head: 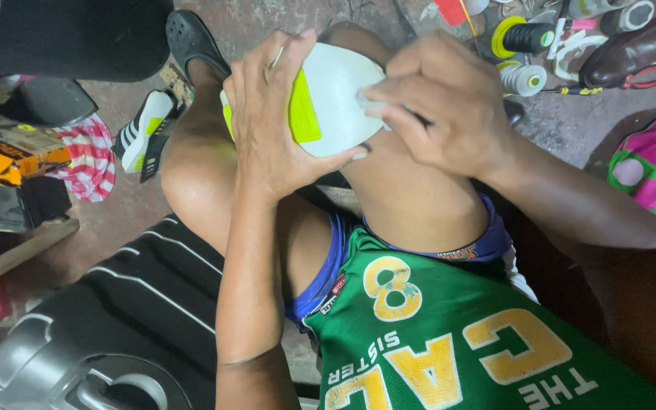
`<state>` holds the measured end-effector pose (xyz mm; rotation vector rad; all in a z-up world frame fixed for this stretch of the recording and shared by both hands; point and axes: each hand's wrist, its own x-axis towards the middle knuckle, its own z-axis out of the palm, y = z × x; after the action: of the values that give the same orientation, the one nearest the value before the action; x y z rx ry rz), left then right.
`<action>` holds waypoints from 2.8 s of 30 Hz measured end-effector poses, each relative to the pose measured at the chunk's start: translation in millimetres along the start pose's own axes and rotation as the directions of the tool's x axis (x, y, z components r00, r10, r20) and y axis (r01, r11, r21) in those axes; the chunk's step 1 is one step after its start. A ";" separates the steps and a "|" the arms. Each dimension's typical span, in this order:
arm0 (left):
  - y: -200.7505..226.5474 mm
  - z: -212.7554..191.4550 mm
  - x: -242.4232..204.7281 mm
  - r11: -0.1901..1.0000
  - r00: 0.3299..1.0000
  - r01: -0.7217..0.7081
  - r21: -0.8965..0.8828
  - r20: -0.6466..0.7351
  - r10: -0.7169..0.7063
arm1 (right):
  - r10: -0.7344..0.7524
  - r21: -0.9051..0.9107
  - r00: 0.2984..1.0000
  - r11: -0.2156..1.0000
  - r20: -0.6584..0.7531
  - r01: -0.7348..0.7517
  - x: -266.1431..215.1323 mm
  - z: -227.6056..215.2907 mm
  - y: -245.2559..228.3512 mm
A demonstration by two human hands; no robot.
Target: The person wipes the sole of a white and yellow sneaker with a white cloth, then switches to a black sneaker and wipes its sole. The person handles the shoes one at a time while sitting on the floor.
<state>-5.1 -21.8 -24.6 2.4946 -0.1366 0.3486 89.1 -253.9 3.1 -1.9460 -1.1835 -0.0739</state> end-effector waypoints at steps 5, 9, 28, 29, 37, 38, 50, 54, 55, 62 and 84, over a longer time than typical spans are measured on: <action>-0.3 0.4 0.2 1.000 1.000 -0.012 0.002 -0.005 0.012 | 0.058 0.053 0.998 0.997 -0.035 -0.056 7.3 9.4 15.5; -2.6 1.1 1.6 1.000 1.000 -0.018 -0.010 -0.017 0.018 | 0.019 0.046 1.000 0.999 0.022 -0.020 -12.0 3.0 2.0; 0.9 1.8 -1.1 0.998 0.998 -0.061 -0.002 -0.021 0.060 | 0.018 -0.004 0.999 1.000 0.029 -0.018 10.9 3.4 25.5; 1.2 2.5 -0.5 0.998 0.998 -0.058 0.001 -0.027 0.058 | -0.026 0.013 0.999 1.000 0.027 0.026 16.0 4.5 26.5; -4.2 0.8 -3.3 0.997 0.996 -0.072 -0.027 -0.052 0.071 | -0.231 -0.142 0.943 0.952 0.241 0.270 5.0 -6.9 -6.2; -2.8 1.7 -2.9 0.998 0.996 -0.066 -0.019 -0.054 0.065 | -0.228 -0.151 0.954 0.954 0.194 0.258 6.0 -6.0 0.0; -1.5 4.1 -4.7 0.998 0.999 -0.029 -0.064 -0.027 0.028 | 0.108 0.075 0.990 0.992 -0.091 -0.102 -31.1 16.8 13.5; 5.3 1.0 -3.5 0.998 0.998 -0.060 0.028 0.008 0.060 | 0.056 0.114 0.995 0.992 -0.084 -0.046 -37.5 17.0 7.2; 5.4 0.6 -3.3 0.998 0.998 -0.057 0.027 0.005 0.057 | 0.004 0.109 0.997 0.994 -0.071 0.004 -35.6 17.1 7.2; 5.2 6.6 1.8 0.999 0.999 -0.044 0.011 0.000 0.044 | 0.142 0.186 0.988 0.974 -0.056 -0.129 -19.9 17.9 26.1; 2.9 4.8 -6.4 0.998 0.999 -0.042 -0.041 -0.023 0.041 | 0.154 0.318 0.987 0.939 -0.053 -0.130 -2.9 27.1 28.7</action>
<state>-10.7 -26.8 -28.5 2.4495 -0.1855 0.3863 99.7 -243.5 -33.5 -1.7238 -0.9375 0.1095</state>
